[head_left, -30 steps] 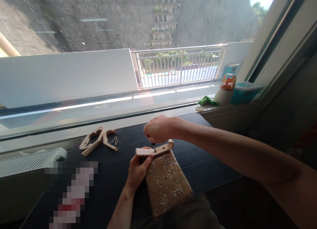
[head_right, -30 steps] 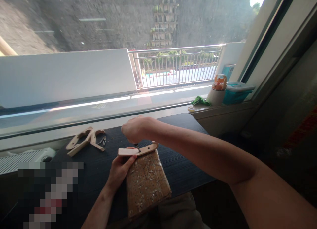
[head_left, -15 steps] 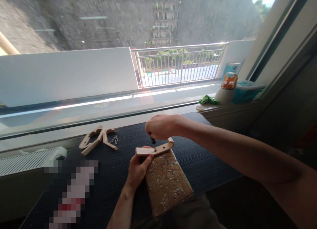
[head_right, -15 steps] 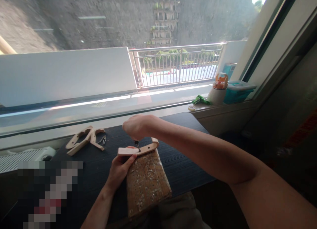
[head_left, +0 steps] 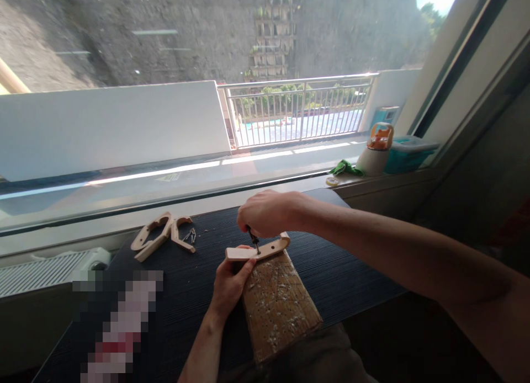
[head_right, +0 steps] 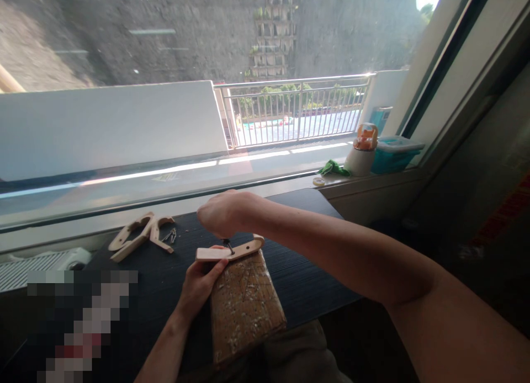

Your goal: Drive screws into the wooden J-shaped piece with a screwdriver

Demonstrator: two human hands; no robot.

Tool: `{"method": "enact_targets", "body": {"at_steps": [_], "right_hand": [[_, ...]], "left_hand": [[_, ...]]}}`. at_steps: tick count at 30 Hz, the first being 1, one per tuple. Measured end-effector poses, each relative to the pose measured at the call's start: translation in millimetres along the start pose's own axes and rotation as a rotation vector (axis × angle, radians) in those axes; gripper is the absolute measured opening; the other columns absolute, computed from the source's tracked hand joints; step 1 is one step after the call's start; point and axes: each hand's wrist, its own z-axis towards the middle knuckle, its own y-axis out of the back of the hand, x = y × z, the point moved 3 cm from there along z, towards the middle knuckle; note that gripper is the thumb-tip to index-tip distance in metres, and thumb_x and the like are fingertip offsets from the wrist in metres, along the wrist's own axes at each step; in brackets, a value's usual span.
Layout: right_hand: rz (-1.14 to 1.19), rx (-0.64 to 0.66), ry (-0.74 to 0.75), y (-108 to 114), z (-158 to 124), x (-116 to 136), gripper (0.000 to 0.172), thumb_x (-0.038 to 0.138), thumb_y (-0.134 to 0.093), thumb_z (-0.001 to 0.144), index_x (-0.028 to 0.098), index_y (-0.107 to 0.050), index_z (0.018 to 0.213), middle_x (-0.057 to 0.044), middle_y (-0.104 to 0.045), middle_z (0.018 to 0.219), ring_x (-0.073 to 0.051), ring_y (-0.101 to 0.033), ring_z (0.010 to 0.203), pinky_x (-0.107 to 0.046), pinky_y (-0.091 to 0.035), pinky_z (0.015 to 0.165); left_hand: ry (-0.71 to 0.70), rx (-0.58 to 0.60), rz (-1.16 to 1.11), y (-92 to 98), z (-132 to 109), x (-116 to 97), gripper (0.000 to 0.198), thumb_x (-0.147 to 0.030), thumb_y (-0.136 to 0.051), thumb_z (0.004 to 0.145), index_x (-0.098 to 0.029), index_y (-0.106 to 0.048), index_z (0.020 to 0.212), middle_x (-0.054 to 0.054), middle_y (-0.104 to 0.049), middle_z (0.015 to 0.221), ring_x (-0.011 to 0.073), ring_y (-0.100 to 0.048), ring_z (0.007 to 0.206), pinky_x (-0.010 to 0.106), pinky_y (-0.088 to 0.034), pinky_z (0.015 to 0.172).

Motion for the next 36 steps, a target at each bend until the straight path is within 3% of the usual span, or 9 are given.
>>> {"method": "enact_targets", "body": {"at_steps": [7, 12, 19, 24, 36], "right_hand": [[-0.021, -0.026, -0.031, -10, 8, -10, 0.023, 0.016, -0.051, 0.075, 0.009, -0.069, 0.088, -0.013, -0.068, 0.084, -0.019, -0.060, 0.076, -0.028, -0.041, 0.062], [-0.038, -0.029, -0.108, -10, 6, -12, 0.026, 0.017, -0.050, 0.077, 0.005, -0.068, 0.093, -0.017, -0.068, 0.086, -0.022, -0.061, 0.079, -0.029, -0.043, 0.063], [0.000, 0.023, -0.075, 6, -4, 0, 0.026, 0.018, -0.051, 0.076, 0.014, -0.068, 0.095, -0.010, -0.068, 0.092, -0.021, -0.060, 0.080, -0.030, -0.043, 0.064], [0.016, 0.001, -0.010, -3, 2, -1, 0.029, 0.015, -0.053, 0.073, 0.015, -0.069, 0.097, -0.009, -0.069, 0.092, -0.020, -0.060, 0.082, -0.028, -0.042, 0.063], [-0.001, -0.024, -0.041, -8, 6, -2, 0.024, 0.017, -0.049, 0.076, 0.010, -0.069, 0.089, -0.011, -0.069, 0.088, -0.021, -0.061, 0.079, -0.028, -0.042, 0.061]], "left_hand": [[0.005, 0.016, -0.003, 0.2, 1, 5, 0.032, -0.036, -0.068, 0.068, -0.017, -0.066, 0.093, 0.006, -0.070, 0.095, 0.0210, -0.065, 0.089, 0.032, -0.050, 0.084], [0.005, 0.012, -0.007, 0.1, 0, 3, 0.031, -0.036, -0.068, 0.067, -0.017, -0.067, 0.091, 0.005, -0.071, 0.092, 0.0216, -0.064, 0.091, 0.032, -0.049, 0.085], [0.006, 0.016, 0.006, 0.0, -1, 1, 0.030, -0.036, -0.068, 0.068, -0.017, -0.066, 0.091, 0.006, -0.070, 0.096, 0.0214, -0.064, 0.092, 0.032, -0.049, 0.085], [0.020, 0.022, 0.005, 0.6, -1, 2, 0.031, -0.036, -0.068, 0.068, -0.018, -0.066, 0.093, 0.005, -0.070, 0.096, 0.0206, -0.064, 0.091, 0.030, -0.049, 0.085], [0.007, 0.033, 0.009, -0.5, 0, 5, 0.031, -0.035, -0.066, 0.069, -0.018, -0.064, 0.094, 0.005, -0.069, 0.097, 0.0201, -0.063, 0.092, 0.031, -0.048, 0.086]]}}
